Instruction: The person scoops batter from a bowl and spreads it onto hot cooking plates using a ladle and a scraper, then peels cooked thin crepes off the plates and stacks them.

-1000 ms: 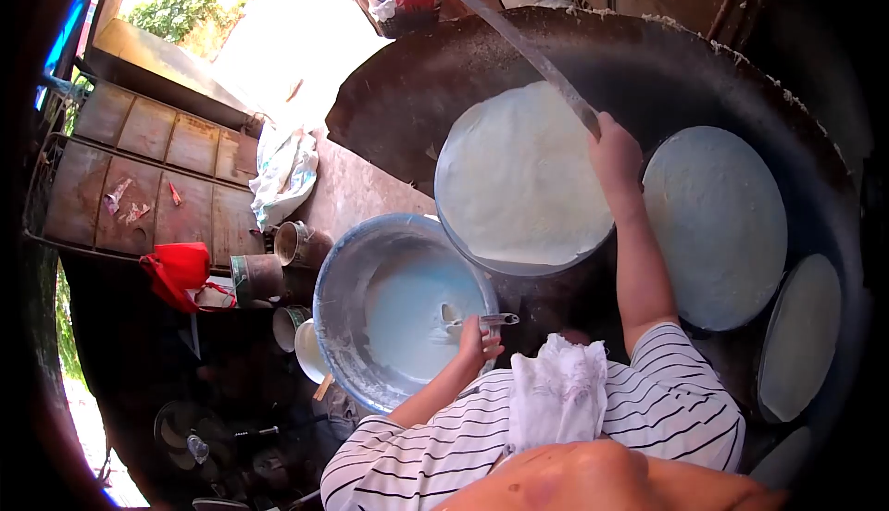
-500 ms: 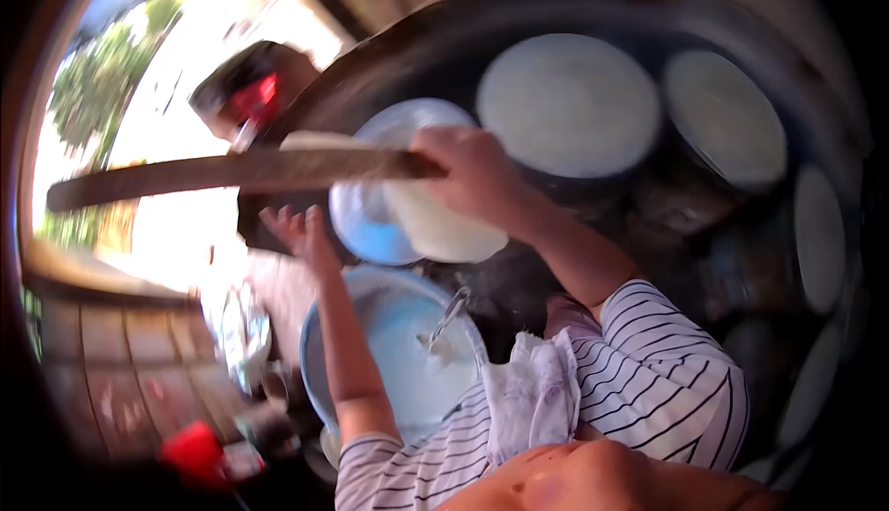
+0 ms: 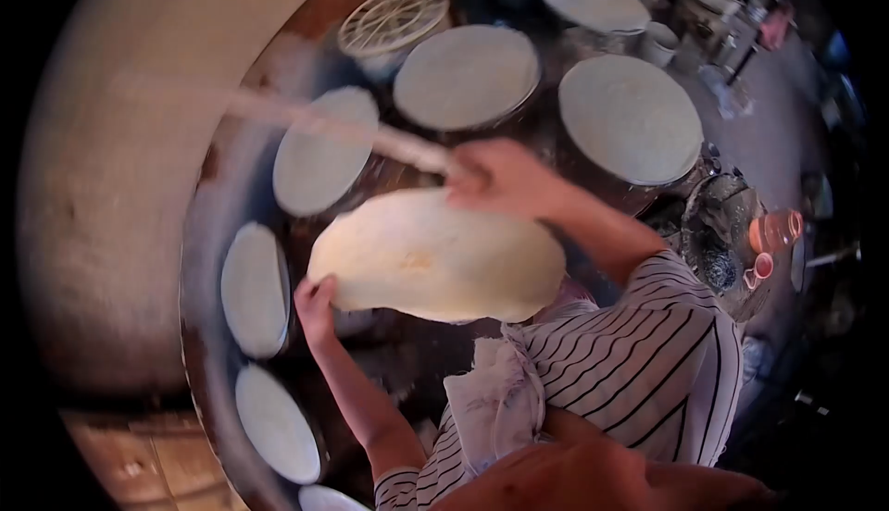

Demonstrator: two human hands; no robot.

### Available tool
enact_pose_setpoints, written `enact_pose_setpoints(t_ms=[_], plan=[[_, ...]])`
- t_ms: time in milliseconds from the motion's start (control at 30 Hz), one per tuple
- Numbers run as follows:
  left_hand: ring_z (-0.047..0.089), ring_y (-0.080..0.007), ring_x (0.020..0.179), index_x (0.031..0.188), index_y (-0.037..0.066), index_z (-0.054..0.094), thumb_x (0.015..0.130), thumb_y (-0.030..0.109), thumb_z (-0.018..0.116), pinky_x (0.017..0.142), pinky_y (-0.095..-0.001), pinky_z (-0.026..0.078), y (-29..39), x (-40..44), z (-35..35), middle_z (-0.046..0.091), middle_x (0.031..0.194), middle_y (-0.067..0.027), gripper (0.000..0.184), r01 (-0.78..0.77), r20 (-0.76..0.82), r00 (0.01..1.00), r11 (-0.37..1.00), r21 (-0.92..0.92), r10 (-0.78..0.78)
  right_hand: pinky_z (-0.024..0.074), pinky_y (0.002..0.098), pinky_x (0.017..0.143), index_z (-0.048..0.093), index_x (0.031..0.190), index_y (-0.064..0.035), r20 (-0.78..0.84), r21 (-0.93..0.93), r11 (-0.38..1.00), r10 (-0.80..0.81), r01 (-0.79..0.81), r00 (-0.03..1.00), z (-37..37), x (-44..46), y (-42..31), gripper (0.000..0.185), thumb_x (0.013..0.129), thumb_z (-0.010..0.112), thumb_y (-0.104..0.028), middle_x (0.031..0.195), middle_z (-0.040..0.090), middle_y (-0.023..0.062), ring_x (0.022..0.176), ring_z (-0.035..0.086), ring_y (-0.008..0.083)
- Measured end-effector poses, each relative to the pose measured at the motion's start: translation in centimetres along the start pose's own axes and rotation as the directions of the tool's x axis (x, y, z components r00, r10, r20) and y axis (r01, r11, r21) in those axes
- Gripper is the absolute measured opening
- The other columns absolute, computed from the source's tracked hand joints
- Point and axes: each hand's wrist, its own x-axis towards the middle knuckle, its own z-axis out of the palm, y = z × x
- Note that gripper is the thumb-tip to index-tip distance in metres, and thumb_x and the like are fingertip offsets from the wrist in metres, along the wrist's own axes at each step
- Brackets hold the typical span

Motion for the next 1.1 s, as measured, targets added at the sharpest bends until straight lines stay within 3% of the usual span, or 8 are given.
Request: enact_pose_setpoints(t_ms=[267, 400, 533, 633, 900, 967, 1067, 1100], plan=[[0.056, -0.022, 0.069, 0.088, 0.002, 0.065, 0.084, 0.02, 0.063, 0.066, -0.029, 0.044, 24.5, 34.7, 38.2, 0.059, 0.075, -0.0097, 0.019, -0.682, 0.418, 0.726, 0.648, 0.339, 0.546, 0.0489, 0.0323, 0.062, 0.064, 0.085, -0.0047, -0.492, -0.488, 0.748, 0.189, -0.449, 0.85, -38.5, 9.8, 23.6, 0.012, 0.074, 0.066, -0.009, 0.082, 0.068, 0.007, 0.073, 0.064, 0.0171], [0.06, -0.0261, 0.084, 0.091, 0.007, 0.069, 0.075, 0.006, 0.065, 0.075, -0.0338, 0.047, 26.4, 41.2, 52.8, 0.064, 0.088, -0.0056, 0.017, -0.968, 0.339, 0.25, 0.226, 0.11, 0.907, 0.0511, 0.0217, 0.062, 0.061, 0.107, 0.0001, -0.499, -0.131, 0.845, 0.396, -0.519, 0.771, -52.0, 8.7, 27.0, 0.025, 0.083, 0.053, 0.0, 0.107, 0.065, 0.0093, 0.09, 0.063, 0.0123], [0.056, -0.0263, 0.088, 0.086, 0.019, 0.072, 0.069, 0.008, 0.067, 0.08, -0.0407, 0.046, 19.6, 46.4, 66.4, 0.061, 0.089, -0.0038, 0.021, -0.964, 0.321, 0.234, 0.176, 0.199, 0.918, 0.0504, 0.0307, 0.074, 0.062, 0.101, -0.0011, -0.631, 0.206, 0.828, 0.52, -0.521, 0.576, -54.0, 3.4, 39.6, 0.017, 0.084, 0.057, -0.002, 0.104, 0.064, 0.0089, 0.084, 0.061, 0.0152], [0.055, -0.0268, 0.089, 0.089, 0.019, 0.072, 0.072, 0.009, 0.066, 0.079, -0.04, 0.046, 12.0, 49.9, 73.4, 0.059, 0.091, -0.0055, 0.02, -0.936, 0.415, 0.294, 0.172, 0.306, 0.861, 0.0446, 0.0284, 0.07, 0.066, 0.089, -0.0027, -0.758, 0.231, 0.657, 0.584, -0.718, 0.291, -51.0, 1.8, 48.2, 0.014, 0.077, 0.071, -0.009, 0.084, 0.064, 0.0036, 0.075, 0.056, 0.013], [0.059, -0.0271, 0.085, 0.102, 0.016, 0.069, 0.077, 0.007, 0.064, 0.075, -0.0375, 0.049, 5.9, 50.0, 60.9, 0.061, 0.09, -0.0065, 0.027, -0.817, 0.522, 0.567, 0.352, 0.457, 0.637, 0.0467, 0.0267, 0.078, 0.065, 0.094, -0.0013, -0.685, 0.375, 0.743, 0.625, -0.554, 0.374, -48.4, -3.2, 57.1, 0.017, 0.077, 0.062, 0.0, 0.09, 0.068, 0.0068, 0.086, 0.062, 0.0137], [0.059, -0.0271, 0.083, 0.103, 0.016, 0.068, 0.078, 0.012, 0.064, 0.073, -0.039, 0.048, 4.9, 50.5, 55.7, 0.06, 0.09, -0.0066, 0.025, -0.662, 0.457, 0.742, 0.434, 0.611, 0.49, 0.0474, 0.0291, 0.079, 0.064, 0.101, -0.0013, -0.705, -0.014, 0.511, 0.605, -0.859, 0.371, -47.7, -1.2, 50.9, 0.023, 0.08, 0.056, 0.0, 0.094, 0.069, 0.009, 0.09, 0.064, 0.0176], [0.057, -0.0329, 0.096, 0.118, 0.018, 0.061, 0.085, 0.026, 0.058, 0.087, -0.0404, 0.046, -0.2, 52.9, 45.4, 0.061, 0.104, -0.0117, 0.034, -0.441, 0.274, 0.882, 0.464, 0.768, 0.384, 0.0474, 0.0448, 0.063, 0.061, 0.107, -0.0039, -0.688, -0.523, 0.138, 0.513, -0.841, 0.513, -47.0, -2.5, 46.3, 0.025, 0.093, 0.045, -0.018, 0.077, 0.064, 0.0177, 0.074, 0.064, 0.0331], [0.056, -0.0353, 0.098, 0.123, 0.017, 0.056, 0.086, 0.031, 0.055, 0.09, -0.0419, 0.044, -1.9, 52.7, 42.9, 0.06, 0.108, -0.0139, 0.039, -0.282, 0.204, 0.951, 0.378, 0.882, 0.233, 0.0453, 0.0415, 0.056, 0.061, 0.108, -0.0054, -0.635, -0.457, 0.282, 0.561, -0.844, 0.531, -45.8, -4.7, 45.6, 0.023, 0.092, 0.05, -0.019, 0.071, 0.06, 0.0165, 0.061, 0.06, 0.0293]])
